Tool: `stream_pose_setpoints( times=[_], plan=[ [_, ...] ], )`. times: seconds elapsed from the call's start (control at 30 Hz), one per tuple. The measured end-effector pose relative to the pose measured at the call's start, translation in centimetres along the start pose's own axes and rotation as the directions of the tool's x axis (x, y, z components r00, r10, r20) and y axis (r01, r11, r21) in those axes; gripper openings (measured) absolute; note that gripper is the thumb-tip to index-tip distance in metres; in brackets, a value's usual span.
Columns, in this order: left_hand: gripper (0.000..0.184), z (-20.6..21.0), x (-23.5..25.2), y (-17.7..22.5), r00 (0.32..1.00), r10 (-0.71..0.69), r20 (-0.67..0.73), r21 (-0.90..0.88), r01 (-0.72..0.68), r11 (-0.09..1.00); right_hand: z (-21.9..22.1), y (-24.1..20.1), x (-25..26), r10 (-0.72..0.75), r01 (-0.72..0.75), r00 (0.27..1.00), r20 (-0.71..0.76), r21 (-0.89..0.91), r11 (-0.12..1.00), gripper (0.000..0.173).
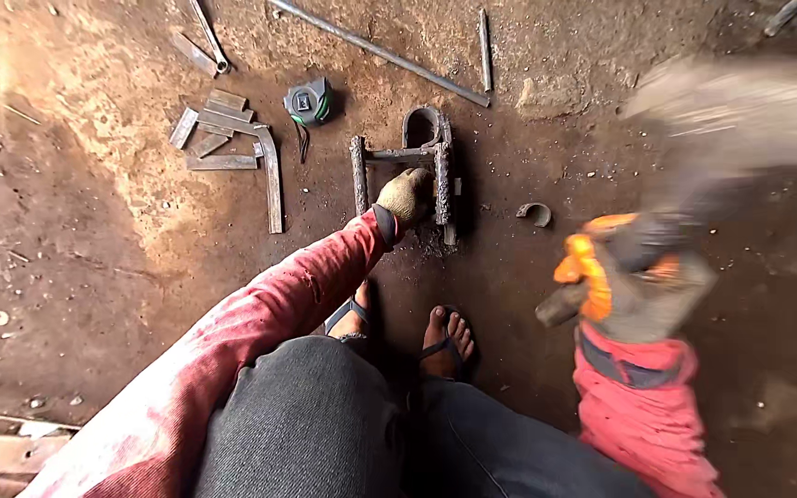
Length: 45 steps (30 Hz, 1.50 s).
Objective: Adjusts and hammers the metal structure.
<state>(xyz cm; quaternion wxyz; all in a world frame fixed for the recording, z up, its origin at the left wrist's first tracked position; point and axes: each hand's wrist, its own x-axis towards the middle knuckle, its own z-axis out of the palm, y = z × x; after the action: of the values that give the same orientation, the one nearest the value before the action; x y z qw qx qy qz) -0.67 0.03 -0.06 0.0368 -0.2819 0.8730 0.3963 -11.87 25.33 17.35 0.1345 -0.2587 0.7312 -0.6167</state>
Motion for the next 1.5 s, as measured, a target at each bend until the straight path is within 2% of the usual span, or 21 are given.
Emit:
stream_pose_setpoints(
  times=[0.07,0.17,0.27,0.33,0.37,0.4,0.47,0.53,0.6,0.67,0.77,0.87,0.97,1.07,1.13,1.17,1.2,1.23,1.27,1.33,1.5],
  plan=[
    [0.032,-0.1,0.0,0.0,1.000,-0.003,0.002,-0.002,0.003,1.000,-1.0,-4.0,2.3,-0.163,0.167,0.986,-0.043,0.098,0.981,0.022],
    [0.030,0.0,0.1,0.0,1.000,-0.019,0.000,-0.011,0.019,1.000,1.2,-10.3,4.1,-0.022,0.037,0.977,-0.214,0.065,0.997,0.007],
    [0.031,0.3,0.2,-0.3,1.000,-0.010,-0.004,-0.008,0.010,1.000,1.9,-2.1,2.8,-0.163,0.175,0.978,-0.132,0.087,0.981,0.010],
    [0.031,0.1,0.1,-0.3,1.000,-0.018,0.001,-0.013,0.018,1.000,4.2,4.1,-1.6,0.153,-0.169,0.985,-0.077,-0.310,0.935,0.026],
    [0.031,0.1,-0.1,-0.1,1.000,-0.019,0.002,-0.013,0.019,1.000,5.0,6.3,-3.1,0.442,-0.388,0.897,-0.020,-0.517,0.763,0.033],
    [0.033,0.0,0.1,0.3,1.000,-0.022,0.004,-0.010,0.022,1.000,5.4,8.3,-3.7,0.681,-0.523,0.732,0.006,-0.635,0.569,0.038],
    [0.036,-0.3,0.5,0.4,1.000,-0.021,-0.006,-0.002,0.021,1.000,5.4,10.9,-5.0,0.841,-0.659,0.541,0.003,-0.619,0.427,0.038],
    [0.037,-0.4,0.8,0.0,1.000,-0.008,-0.020,-0.016,0.007,1.000,4.7,10.6,-5.8,0.849,-0.719,0.529,0.000,-0.531,0.449,0.034],
    [0.035,0.4,0.1,-0.3,1.000,0.002,-0.013,-0.034,-0.002,0.999,4.0,8.7,-6.3,0.795,-0.723,0.606,0.012,-0.408,0.557,0.031],
    [0.032,0.3,0.3,-0.4,0.999,0.022,-0.027,-0.045,-0.023,0.999,3.1,6.4,-5.0,0.652,-0.622,0.757,0.042,-0.261,0.739,0.029],
    [0.027,0.1,0.4,0.0,0.999,0.028,-0.036,-0.034,-0.029,0.999,1.3,2.5,-1.7,0.233,-0.230,0.972,0.043,-0.063,0.971,0.023],
    [0.029,0.0,0.3,0.2,1.000,-0.007,-0.025,-0.020,0.006,1.000,0.0,-3.0,2.7,-0.143,0.146,0.989,-0.031,0.137,0.980,0.018],
    [0.034,-0.1,0.3,0.3,0.999,-0.039,-0.006,-0.046,0.039,0.998,1.9,-9.9,5.8,0.008,0.044,0.970,-0.245,0.205,0.978,0.017],
    [0.035,0.1,0.4,0.2,0.999,-0.051,0.006,-0.032,0.051,0.998,1.7,-0.9,3.8,-0.178,0.196,0.977,-0.120,0.164,0.967,0.007],
    [0.033,0.1,0.4,0.0,0.998,-0.055,0.005,-0.016,0.055,0.998,3.8,5.2,-1.2,0.157,-0.162,0.987,-0.042,-0.302,0.939,0.022],
    [0.032,0.0,0.2,0.1,0.998,-0.056,0.006,-0.015,0.056,0.998,4.7,7.2,-2.8,0.470,-0.391,0.883,0.014,-0.532,0.751,0.030],
    [0.032,0.2,0.0,0.3,0.998,-0.057,0.008,-0.015,0.057,0.998,5.2,9.1,-3.7,0.714,-0.530,0.700,0.023,-0.654,0.541,0.036],
    [0.033,0.1,0.1,0.4,0.998,-0.059,0.006,-0.009,0.059,0.998,5.3,10.7,-4.2,0.821,-0.596,0.571,0.014,-0.681,0.425,0.038],
    [0.034,-0.3,0.3,0.3,0.998,-0.057,0.001,-0.016,0.057,0.998,5.4,11.7,-4.4,0.860,-0.625,0.511,0.004,-0.684,0.375,0.038],
    [0.039,-0.5,0.2,-0.1,0.999,-0.050,0.005,-0.042,0.050,0.998,5.2,12.2,-5.5,0.864,-0.606,0.504,-0.012,-0.717,0.344,0.041],
    [0.043,0.2,0.3,-0.3,1.000,0.026,-0.007,-0.069,-0.027,0.997,5.2,11.7,-5.9,0.796,-0.461,0.605,0.001,-0.815,0.351,0.040]
  ],
)
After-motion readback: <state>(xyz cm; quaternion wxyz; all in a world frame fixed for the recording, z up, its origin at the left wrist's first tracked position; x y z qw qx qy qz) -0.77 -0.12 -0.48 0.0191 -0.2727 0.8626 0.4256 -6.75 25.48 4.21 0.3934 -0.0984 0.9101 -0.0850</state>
